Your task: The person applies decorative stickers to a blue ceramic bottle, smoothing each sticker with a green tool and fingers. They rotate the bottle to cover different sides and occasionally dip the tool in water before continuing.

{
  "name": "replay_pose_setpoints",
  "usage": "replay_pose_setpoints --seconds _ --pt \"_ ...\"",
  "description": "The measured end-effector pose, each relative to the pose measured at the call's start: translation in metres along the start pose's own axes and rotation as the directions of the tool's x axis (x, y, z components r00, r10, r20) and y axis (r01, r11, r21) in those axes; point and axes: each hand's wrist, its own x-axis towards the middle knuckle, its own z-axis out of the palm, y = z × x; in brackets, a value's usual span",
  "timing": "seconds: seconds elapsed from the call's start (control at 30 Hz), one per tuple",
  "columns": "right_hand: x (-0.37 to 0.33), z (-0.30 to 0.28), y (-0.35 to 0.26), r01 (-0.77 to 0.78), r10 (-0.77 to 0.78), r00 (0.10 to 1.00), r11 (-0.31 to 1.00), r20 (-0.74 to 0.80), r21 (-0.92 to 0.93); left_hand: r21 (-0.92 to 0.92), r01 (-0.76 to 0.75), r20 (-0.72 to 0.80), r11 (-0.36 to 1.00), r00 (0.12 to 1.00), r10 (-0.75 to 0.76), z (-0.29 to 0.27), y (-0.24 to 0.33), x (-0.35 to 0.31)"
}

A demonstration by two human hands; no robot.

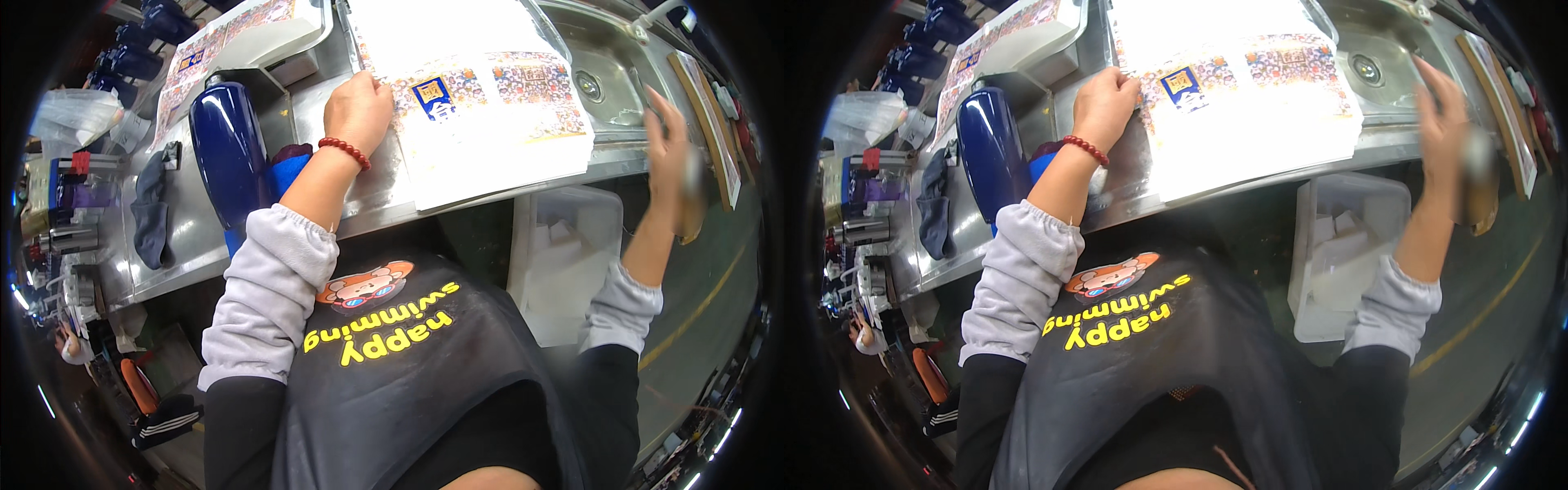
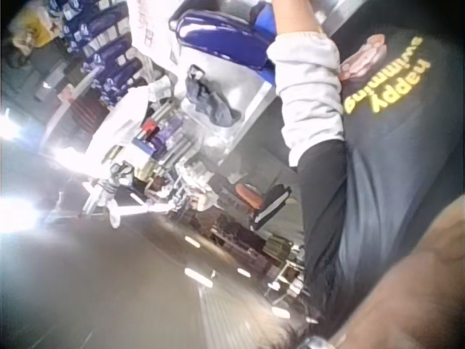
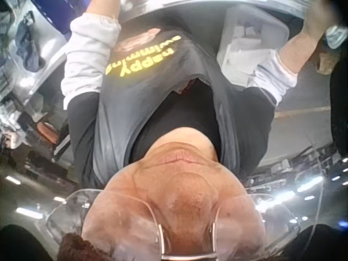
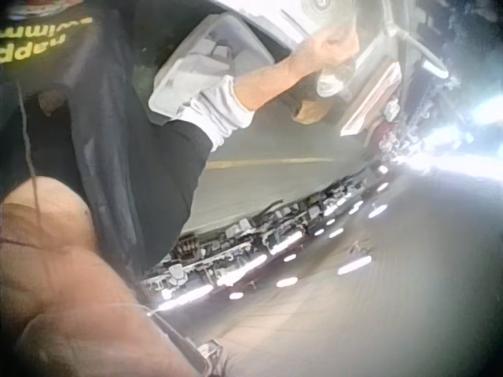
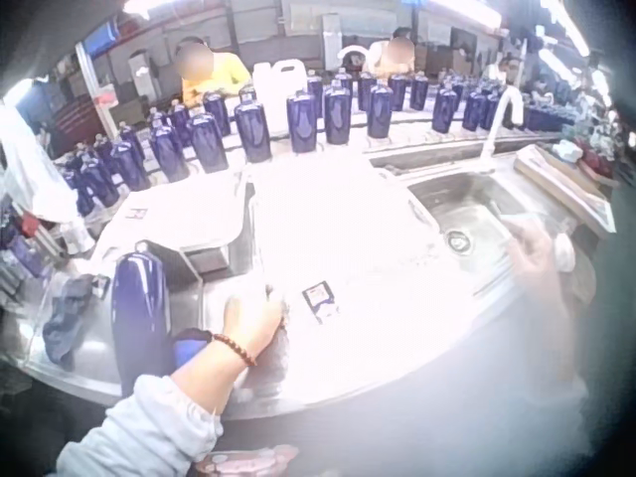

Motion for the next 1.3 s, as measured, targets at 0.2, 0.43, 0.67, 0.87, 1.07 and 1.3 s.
replay_pose_setpoints --seconds 0.2,0.43,0.67,0.87,1.07,1.3 --pt "0.075 0.155 -0.110 0.477 -0.519 0.725 0.852 0.452 0.215 0.140 -0.158 -0.111 0.977 0.978 0.174 -0.010 0.012 -0.020" --pt "0.094 0.228 -0.149 0.402 -0.448 0.530 0.880 0.720 0.251 0.205 -0.335 -0.183 0.920 0.910 0.372 -0.022 0.021 -0.033" --pt "0.098 0.217 -0.138 0.353 -0.538 0.511 0.842 0.670 0.408 0.076 -0.365 -0.205 0.928 0.905 0.373 -0.028 0.026 -0.036" --pt "0.111 0.201 -0.145 0.243 -0.491 0.500 0.870 0.713 0.429 -0.094 -0.335 -0.222 0.938 0.925 0.308 -0.043 0.035 -0.033" --pt "0.147 0.231 -0.140 0.175 -0.320 0.550 0.947 0.771 0.268 -0.107 -0.442 -0.237 0.891 0.881 0.409 -0.080 0.040 -0.043" --pt "0.185 0.318 -0.086 0.350 -0.106 0.747 0.902 0.656 -0.253 -0.118 -0.577 -0.276 0.808 0.801 0.531 -0.159 -0.013 -0.091"
